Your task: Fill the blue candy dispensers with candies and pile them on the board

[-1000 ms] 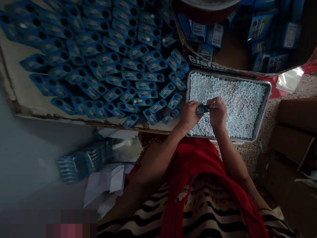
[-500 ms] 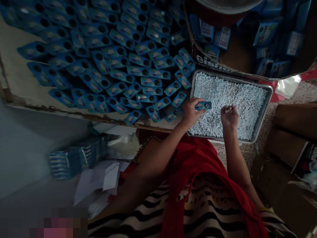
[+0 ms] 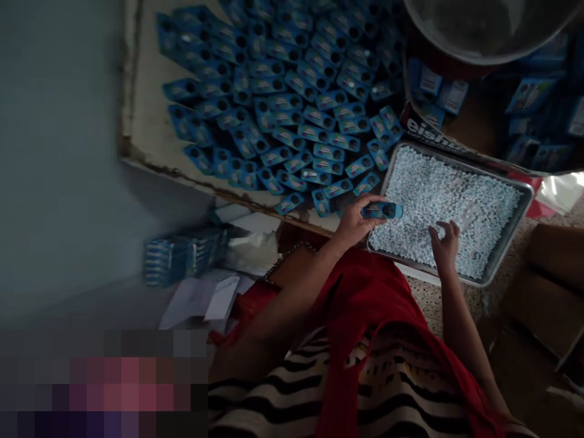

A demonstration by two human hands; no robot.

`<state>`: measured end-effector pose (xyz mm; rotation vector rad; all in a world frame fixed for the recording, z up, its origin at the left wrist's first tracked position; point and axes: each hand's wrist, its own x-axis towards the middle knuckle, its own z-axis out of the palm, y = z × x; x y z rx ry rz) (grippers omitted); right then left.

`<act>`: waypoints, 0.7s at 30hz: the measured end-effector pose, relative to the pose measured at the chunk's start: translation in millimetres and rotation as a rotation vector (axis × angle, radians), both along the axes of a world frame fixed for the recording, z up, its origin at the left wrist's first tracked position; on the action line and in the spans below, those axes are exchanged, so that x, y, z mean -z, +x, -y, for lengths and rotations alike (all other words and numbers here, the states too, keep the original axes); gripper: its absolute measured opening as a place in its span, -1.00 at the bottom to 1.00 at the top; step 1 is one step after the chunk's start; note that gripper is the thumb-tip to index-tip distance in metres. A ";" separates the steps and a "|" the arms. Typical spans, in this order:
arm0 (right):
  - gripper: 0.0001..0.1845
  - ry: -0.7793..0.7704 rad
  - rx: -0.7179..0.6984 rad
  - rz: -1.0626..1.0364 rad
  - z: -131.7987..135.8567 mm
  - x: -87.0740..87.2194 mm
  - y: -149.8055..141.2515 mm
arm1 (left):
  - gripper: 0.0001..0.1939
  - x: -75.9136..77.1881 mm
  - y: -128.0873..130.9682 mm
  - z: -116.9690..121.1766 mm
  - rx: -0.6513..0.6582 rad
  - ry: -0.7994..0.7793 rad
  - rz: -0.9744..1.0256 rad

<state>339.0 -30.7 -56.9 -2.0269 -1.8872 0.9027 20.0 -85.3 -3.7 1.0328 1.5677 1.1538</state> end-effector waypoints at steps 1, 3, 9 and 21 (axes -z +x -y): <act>-0.57 0.036 -0.072 0.082 1.9 1.9 0.0 | -0.61 -7.6 -10.9 12.6 -0.021 -0.016 -0.001; -0.61 0.096 -0.203 0.183 7.0 4.8 -1.4 | -0.64 -23.4 -33.0 41.6 -0.055 -0.045 -0.020; -0.60 0.199 -0.411 0.002 11.7 -9.3 -57.2 | -0.71 -39.3 -85.0 135.0 -0.244 -0.116 -0.255; -0.69 -0.049 -0.778 0.073 7.4 -7.5 -176.3 | -0.69 42.5 -92.0 154.1 -0.370 -0.273 -0.500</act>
